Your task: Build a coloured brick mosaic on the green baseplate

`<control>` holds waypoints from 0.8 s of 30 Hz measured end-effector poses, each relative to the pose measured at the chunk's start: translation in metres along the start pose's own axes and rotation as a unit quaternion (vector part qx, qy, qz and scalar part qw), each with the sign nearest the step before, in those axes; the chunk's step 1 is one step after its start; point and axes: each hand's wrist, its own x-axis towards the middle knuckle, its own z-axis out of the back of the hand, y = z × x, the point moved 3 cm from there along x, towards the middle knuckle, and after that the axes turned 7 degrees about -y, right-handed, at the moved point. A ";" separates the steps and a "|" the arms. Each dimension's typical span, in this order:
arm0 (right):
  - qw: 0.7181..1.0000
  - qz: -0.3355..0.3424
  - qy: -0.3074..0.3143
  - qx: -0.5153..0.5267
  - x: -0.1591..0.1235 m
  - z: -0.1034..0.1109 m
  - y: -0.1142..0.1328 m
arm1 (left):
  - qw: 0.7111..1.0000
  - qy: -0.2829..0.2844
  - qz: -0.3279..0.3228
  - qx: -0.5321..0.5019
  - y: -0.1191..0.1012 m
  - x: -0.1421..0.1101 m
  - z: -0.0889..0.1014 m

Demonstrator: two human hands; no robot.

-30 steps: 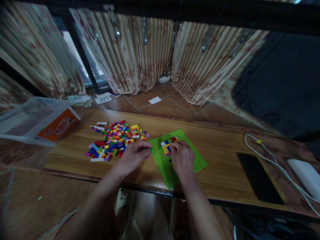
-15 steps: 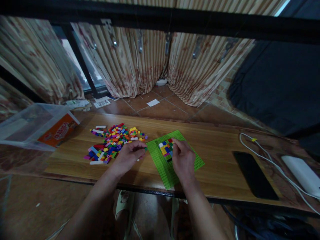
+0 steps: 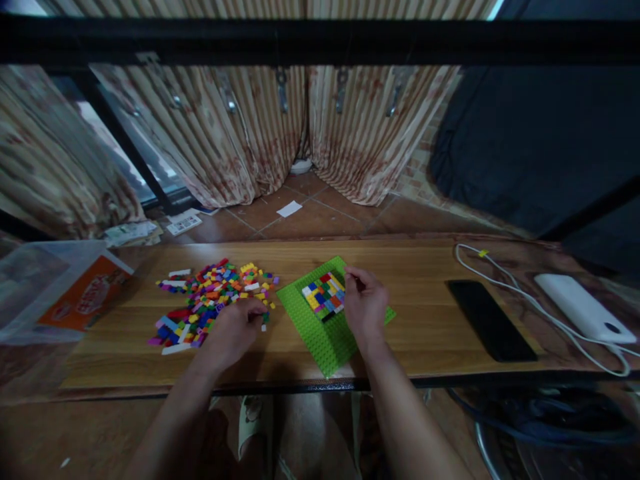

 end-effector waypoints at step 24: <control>0.999 -0.024 0.027 0.016 -0.005 -0.007 -0.001 | 1.000 -0.015 -0.006 0.016 0.004 0.000 0.002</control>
